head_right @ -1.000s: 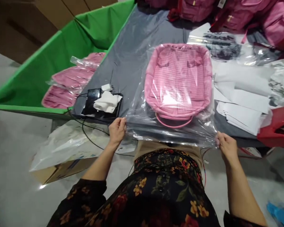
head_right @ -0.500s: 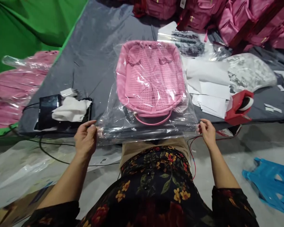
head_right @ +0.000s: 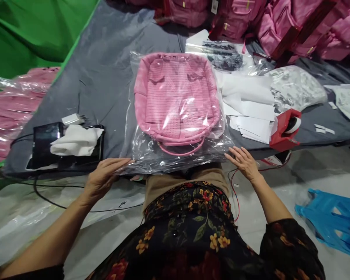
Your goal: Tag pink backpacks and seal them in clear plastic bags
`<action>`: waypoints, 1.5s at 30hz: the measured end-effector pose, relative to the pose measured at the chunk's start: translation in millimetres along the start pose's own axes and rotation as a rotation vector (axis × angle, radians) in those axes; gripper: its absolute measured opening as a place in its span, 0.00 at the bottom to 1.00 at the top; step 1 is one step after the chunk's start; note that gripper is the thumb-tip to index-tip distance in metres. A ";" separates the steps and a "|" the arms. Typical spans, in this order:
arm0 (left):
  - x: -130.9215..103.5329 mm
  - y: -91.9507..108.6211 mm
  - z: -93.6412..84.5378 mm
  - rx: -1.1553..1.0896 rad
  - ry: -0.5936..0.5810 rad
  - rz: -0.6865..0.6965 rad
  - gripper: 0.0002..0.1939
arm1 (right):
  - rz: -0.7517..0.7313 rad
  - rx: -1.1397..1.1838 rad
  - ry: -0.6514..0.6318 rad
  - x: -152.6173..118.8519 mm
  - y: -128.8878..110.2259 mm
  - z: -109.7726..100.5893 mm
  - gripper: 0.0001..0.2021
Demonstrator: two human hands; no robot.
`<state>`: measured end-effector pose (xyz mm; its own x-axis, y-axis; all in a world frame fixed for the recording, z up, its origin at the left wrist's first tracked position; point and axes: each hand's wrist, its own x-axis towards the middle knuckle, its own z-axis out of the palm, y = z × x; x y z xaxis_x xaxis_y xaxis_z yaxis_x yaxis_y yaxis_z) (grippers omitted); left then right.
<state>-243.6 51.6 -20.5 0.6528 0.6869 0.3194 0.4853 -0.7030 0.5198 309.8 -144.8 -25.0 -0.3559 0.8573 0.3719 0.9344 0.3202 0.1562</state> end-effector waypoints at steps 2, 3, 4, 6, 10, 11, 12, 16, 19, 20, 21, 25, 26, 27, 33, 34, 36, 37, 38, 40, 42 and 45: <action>-0.2 -0.6 2.2 -0.021 -0.032 -0.018 0.18 | -0.076 -0.006 -0.023 2.4 8.7 3.7 0.31; -0.8 -1.4 3.0 -0.025 -0.038 -0.032 0.19 | -0.109 0.015 -0.013 4.2 13.4 5.6 0.30; -1.4 -2.4 3.5 -0.028 -0.038 -0.049 0.19 | -0.133 0.053 0.004 6.3 18.2 7.3 0.28; -2.6 -5.3 3.6 -0.039 -0.029 -0.082 0.20 | -0.142 0.170 0.040 10.5 26.1 10.0 0.24; -3.2 -13.0 0.6 -0.098 0.011 -0.125 0.21 | 0.021 0.477 0.029 13.5 25.8 9.0 0.12; -2.7 -14.3 -0.6 -0.132 0.011 -0.144 0.21 | 0.115 0.547 0.039 13.3 21.7 7.4 0.14; -2.0 -14.9 -2.1 -0.172 0.001 -0.168 0.22 | 0.236 0.604 0.066 13.2 16.4 5.5 0.17; 3.0 -8.6 -7.5 -0.337 -0.036 -0.285 0.26 | 0.746 0.727 0.289 18.9 -8.1 0.4 0.21; 5.4 1.3 -8.3 -0.341 0.123 -0.318 0.25 | 0.741 0.797 0.476 27.5 -21.2 2.6 0.15; 5.5 4.3 -7.6 -0.333 0.192 -0.314 0.25 | 0.664 0.786 0.518 29.7 -24.3 3.7 0.15; 5.4 6.8 -6.6 -0.330 0.247 -0.313 0.24 | 0.569 0.754 0.540 31.3 -27.1 4.4 0.15; 6.1 13.0 0.5 -0.411 0.312 -0.426 0.26 | 0.354 0.667 0.546 33.8 -38.2 3.1 0.07; 7.1 13.9 2.7 -0.439 0.333 -0.455 0.27 | 0.378 0.680 0.575 35.2 -41.1 2.5 0.08; 8.6 14.6 4.9 -0.468 0.358 -0.473 0.27 | 0.428 0.689 0.615 37.7 -43.9 2.3 0.11; 20.9 20.0 14.9 -0.559 0.477 -0.525 0.29 | 0.874 0.691 0.878 75.0 -53.9 14.9 0.24; 23.2 21.9 16.0 -0.563 0.488 -0.541 0.30 | 0.951 0.705 0.899 82.1 -52.7 18.3 0.24; 28.3 26.0 18.7 -0.570 0.501 -0.572 0.31 | 1.073 0.741 0.887 93.7 -46.5 24.7 0.24; 31.2 27.8 20.4 -0.577 0.510 -0.583 0.32 | 1.111 0.757 0.862 97.7 -42.1 27.5 0.25; 34.4 28.9 22.3 -0.588 0.520 -0.591 0.32 | 1.139 0.767 0.838 100.5 -37.3 29.9 0.26; 41.1 29.0 26.3 -0.619 0.529 -0.620 0.32 | 1.179 0.767 0.795 102.7 -28.7 33.0 0.29; 47.5 27.5 29.7 -0.628 0.509 -0.663 0.31 | 1.193 0.755 0.747 101.9 -23.4 33.1 0.30; 56.9 32.2 33.6 -0.410 0.577 -0.653 0.25 | 1.160 0.736 0.705 99.2 -22.5 28.8 0.30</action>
<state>-171.3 61.8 -12.2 -0.1134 0.9817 0.1529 0.3396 -0.1063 0.9345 253.9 -55.4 -18.0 0.8098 0.4775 0.3408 0.4180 -0.0622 -0.9063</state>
